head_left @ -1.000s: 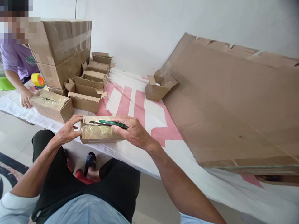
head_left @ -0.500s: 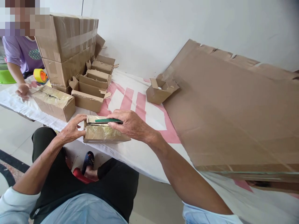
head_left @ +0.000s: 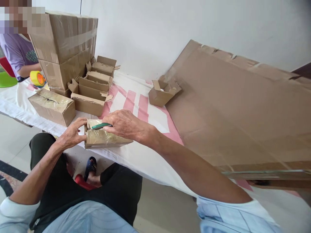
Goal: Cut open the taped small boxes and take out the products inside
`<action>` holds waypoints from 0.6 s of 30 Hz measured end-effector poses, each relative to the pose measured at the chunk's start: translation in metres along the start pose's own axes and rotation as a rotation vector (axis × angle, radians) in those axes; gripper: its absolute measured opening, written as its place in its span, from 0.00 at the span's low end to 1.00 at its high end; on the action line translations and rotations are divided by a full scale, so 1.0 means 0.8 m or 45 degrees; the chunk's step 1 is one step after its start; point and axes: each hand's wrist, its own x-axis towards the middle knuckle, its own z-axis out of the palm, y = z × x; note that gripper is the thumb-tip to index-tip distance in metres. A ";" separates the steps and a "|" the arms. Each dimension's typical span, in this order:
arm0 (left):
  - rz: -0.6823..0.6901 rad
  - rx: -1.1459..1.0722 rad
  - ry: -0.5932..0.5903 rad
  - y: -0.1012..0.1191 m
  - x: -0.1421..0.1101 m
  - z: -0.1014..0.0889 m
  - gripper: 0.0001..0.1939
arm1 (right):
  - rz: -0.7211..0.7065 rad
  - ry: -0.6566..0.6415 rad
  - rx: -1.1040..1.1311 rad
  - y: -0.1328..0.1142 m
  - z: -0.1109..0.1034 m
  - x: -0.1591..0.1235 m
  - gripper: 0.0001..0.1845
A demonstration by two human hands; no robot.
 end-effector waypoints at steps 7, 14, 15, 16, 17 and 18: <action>-0.021 0.041 -0.067 0.004 0.009 -0.014 0.30 | 0.011 0.008 -0.076 0.030 -0.014 -0.026 0.14; -0.015 0.065 -0.112 0.006 0.017 -0.015 0.31 | 0.043 0.016 -0.091 0.088 -0.024 -0.075 0.16; -0.016 0.069 -0.110 0.005 0.017 -0.015 0.31 | 0.046 0.019 -0.101 0.095 -0.023 -0.082 0.17; -0.018 0.074 -0.107 0.004 0.017 -0.015 0.31 | 0.049 0.024 -0.108 0.102 -0.022 -0.088 0.17; -0.020 0.077 -0.105 0.004 0.017 -0.015 0.32 | 0.053 0.029 -0.111 0.107 -0.021 -0.094 0.16; -0.020 0.078 -0.106 0.004 0.017 -0.015 0.32 | 0.064 0.043 -0.107 0.112 -0.019 -0.100 0.16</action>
